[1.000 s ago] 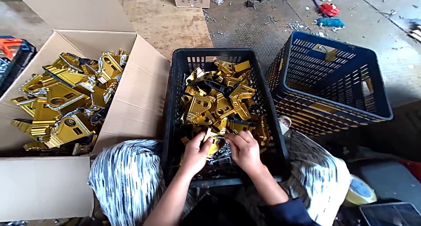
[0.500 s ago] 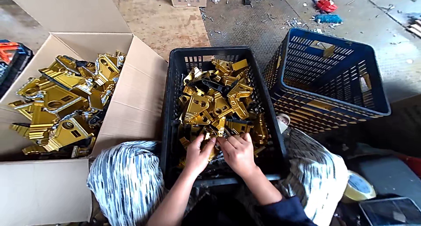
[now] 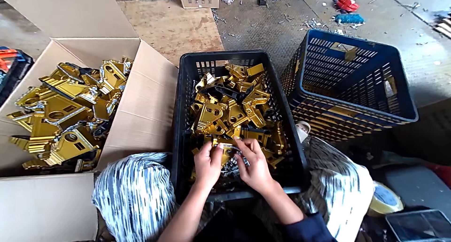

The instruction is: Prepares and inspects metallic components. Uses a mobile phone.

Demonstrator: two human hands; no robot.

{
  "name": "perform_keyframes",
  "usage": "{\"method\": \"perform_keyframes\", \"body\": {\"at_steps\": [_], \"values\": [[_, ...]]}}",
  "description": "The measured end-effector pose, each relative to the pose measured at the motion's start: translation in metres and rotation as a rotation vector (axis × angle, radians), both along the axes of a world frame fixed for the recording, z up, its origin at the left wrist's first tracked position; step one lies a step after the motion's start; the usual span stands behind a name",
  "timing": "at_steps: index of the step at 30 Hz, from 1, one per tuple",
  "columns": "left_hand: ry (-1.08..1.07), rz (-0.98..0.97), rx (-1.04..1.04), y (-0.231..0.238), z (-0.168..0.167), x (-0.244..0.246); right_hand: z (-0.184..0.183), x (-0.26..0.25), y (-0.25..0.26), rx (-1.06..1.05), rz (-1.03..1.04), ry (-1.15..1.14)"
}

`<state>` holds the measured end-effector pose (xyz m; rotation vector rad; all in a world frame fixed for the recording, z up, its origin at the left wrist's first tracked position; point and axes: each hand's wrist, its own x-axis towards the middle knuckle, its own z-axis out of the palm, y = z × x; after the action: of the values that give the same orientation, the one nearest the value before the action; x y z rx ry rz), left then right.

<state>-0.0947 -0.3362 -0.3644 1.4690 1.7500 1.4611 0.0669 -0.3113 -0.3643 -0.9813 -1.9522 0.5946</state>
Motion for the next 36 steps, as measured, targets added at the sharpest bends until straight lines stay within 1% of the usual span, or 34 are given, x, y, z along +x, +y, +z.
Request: {"method": "perform_keyframes", "body": {"at_steps": [3, 5, 9, 16, 18, 19, 21, 23, 25, 27, 30, 32, 34, 36], "values": [[0.092, 0.005, 0.036, -0.001, -0.001, -0.003, -0.002, 0.006, 0.008, -0.072, 0.019, 0.022], [0.107, -0.034, 0.072, 0.000, -0.003, -0.006, -0.006, 0.012, 0.012, -0.125, 0.070, 0.037], [0.021, -0.141, 0.107, 0.001, -0.002, -0.013, -0.006, 0.023, 0.017, -0.224, 0.195, 0.118], [-0.068, -0.130, 0.151, -0.002, -0.009, -0.008, -0.009, 0.025, 0.024, -0.304, 0.214, 0.201], [-0.177, -0.151, 0.129, -0.004, -0.008, -0.006, -0.007, 0.027, 0.024, -0.346, 0.235, 0.270], [-0.260, -0.180, 0.086, -0.005, -0.005, -0.006, -0.005, 0.028, 0.025, -0.388, 0.258, 0.323], [-0.488, -0.277, -0.065, -0.008, 0.003, -0.006, -0.002, 0.030, 0.024, -0.502, 0.352, 0.456], [-0.707, -0.346, -0.213, -0.010, 0.007, -0.003, -0.003, 0.029, 0.021, -0.638, 0.506, 0.558], [-0.815, -0.378, -0.306, -0.012, 0.008, 0.003, -0.004, 0.022, 0.014, -0.797, 0.616, 0.682], [-0.875, -0.383, -0.336, -0.014, 0.005, 0.006, -0.003, 0.012, 0.008, -0.883, 0.588, 0.829], [-0.959, -0.404, -0.302, -0.013, 0.003, 0.004, 0.000, 0.008, 0.006, -0.845, 0.579, 0.874], [-0.972, -0.445, -0.287, -0.013, 0.004, 0.000, 0.002, 0.009, 0.004, -0.798, 0.574, 0.879], [-0.941, -0.478, -0.308, -0.011, 0.008, -0.003, 0.003, 0.008, 0.001, -0.727, 0.552, 0.890], [-0.816, -0.502, -0.322, -0.010, 0.015, -0.004, 0.006, 0.009, -0.002, -0.597, 0.472, 0.828]]}}
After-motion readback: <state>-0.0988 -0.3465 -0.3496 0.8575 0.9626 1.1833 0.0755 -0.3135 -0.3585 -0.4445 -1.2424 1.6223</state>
